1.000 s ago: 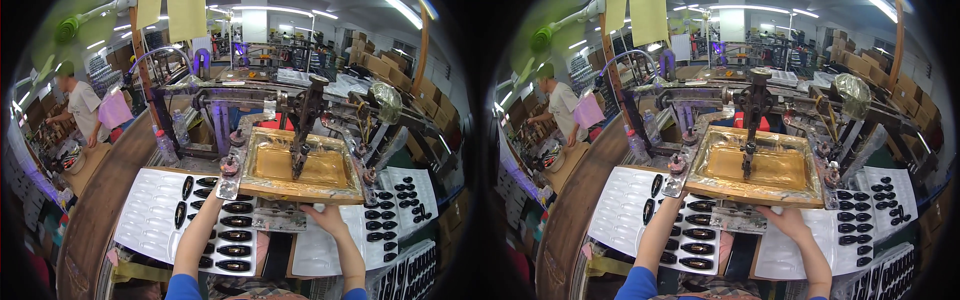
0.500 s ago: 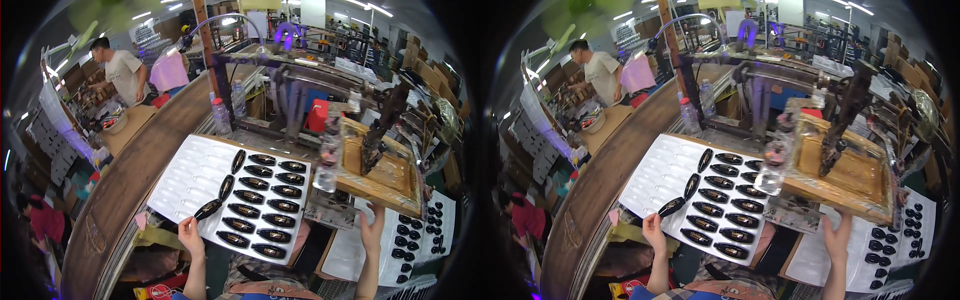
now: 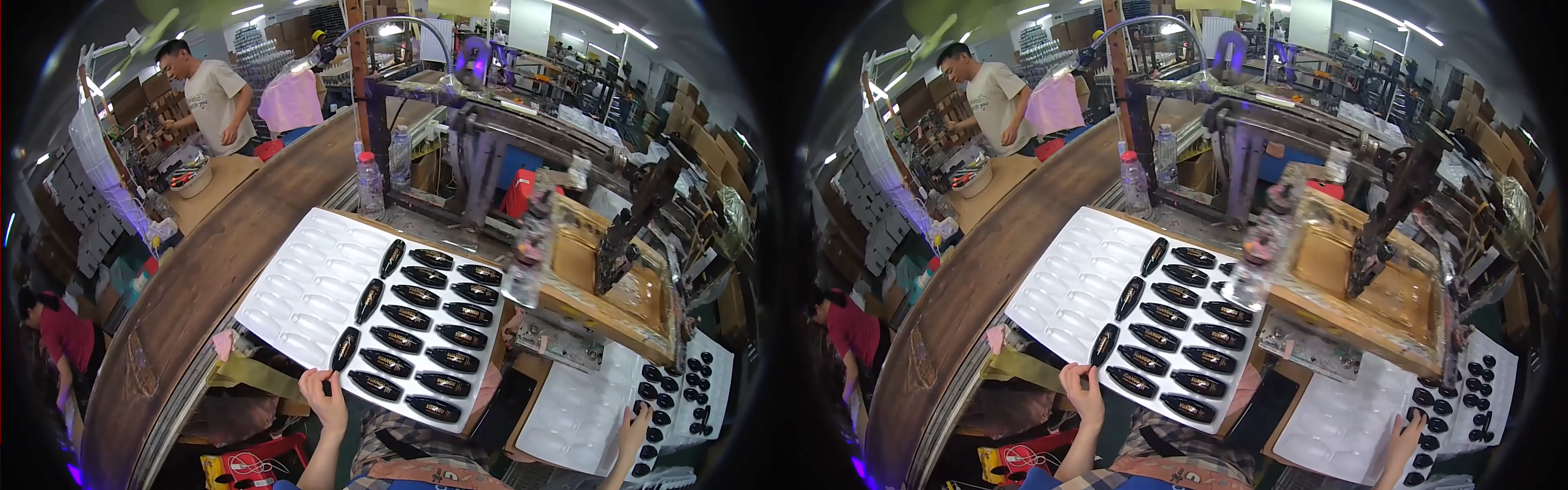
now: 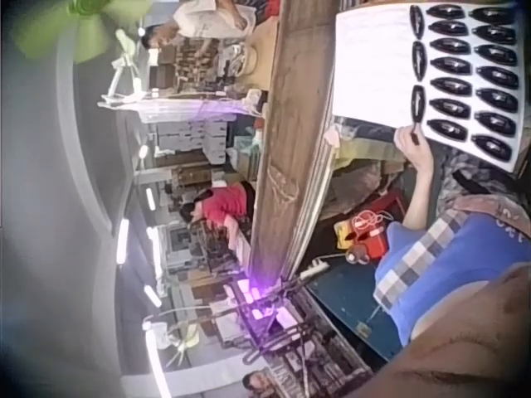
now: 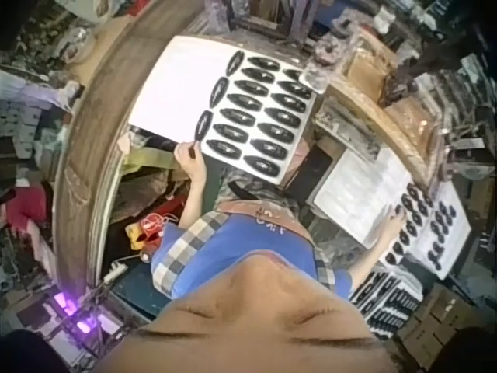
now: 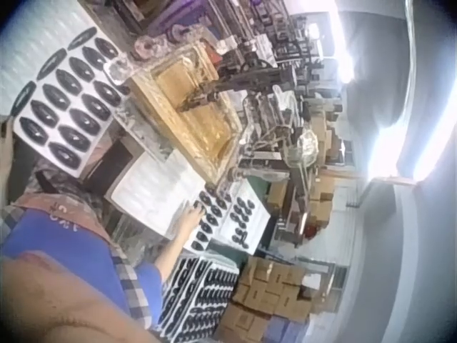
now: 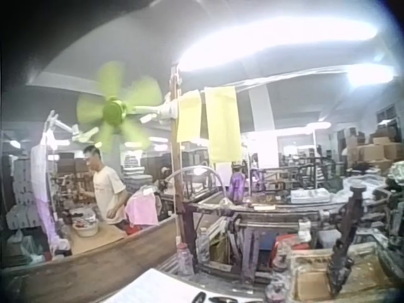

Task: Manually screen printing logos onto plastic hair clips using a screen printing jig.

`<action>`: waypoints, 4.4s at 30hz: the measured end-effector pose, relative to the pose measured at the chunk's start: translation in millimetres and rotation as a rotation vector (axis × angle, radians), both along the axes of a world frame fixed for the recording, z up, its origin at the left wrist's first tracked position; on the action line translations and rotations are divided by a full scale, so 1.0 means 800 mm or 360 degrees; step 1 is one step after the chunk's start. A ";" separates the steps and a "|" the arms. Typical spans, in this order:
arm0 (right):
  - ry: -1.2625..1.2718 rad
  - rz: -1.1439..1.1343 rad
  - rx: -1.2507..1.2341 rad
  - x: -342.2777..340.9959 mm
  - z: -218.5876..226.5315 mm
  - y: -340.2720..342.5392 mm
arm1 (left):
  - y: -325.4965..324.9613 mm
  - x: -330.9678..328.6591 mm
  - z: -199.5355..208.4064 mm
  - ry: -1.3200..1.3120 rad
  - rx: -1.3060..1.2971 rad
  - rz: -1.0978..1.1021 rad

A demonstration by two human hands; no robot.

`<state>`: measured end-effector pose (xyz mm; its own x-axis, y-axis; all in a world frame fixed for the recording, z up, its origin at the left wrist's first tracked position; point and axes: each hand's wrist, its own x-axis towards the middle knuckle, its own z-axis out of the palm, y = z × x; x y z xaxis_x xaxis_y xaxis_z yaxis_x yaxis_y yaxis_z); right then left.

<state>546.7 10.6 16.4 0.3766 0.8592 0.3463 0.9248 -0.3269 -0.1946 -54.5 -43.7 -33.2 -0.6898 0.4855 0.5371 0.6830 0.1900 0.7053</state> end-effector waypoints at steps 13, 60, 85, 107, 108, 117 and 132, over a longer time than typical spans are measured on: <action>-0.0006 -0.0395 -0.0176 0.056 -0.010 -0.018 | 0.150 0.081 0.146 0.0184 0.0336 -0.0976; 0.0798 0.0768 0.0465 -0.166 0.114 0.058 | 0.397 -0.207 -0.002 -0.0465 0.0026 -0.0563; 0.0192 -0.0237 0.0058 -0.037 -0.019 0.012 | 0.397 -0.204 -0.022 -0.0472 -0.0021 -0.0712; 0.0094 -0.0476 -0.0229 0.028 0.037 0.048 | 0.427 -0.324 -0.086 -0.0057 -0.0179 -0.0518; 0.0027 -0.0469 -0.0249 0.038 0.028 0.043 | 0.430 -0.295 -0.073 -0.0025 -0.0306 -0.0370; 0.0613 -0.0036 0.0275 0.046 0.022 0.018 | 0.358 0.033 0.111 -0.0349 0.0088 -0.1036; 0.1058 0.1077 0.0009 -0.205 0.152 0.116 | 0.374 0.195 0.182 -0.0919 0.0192 -0.2117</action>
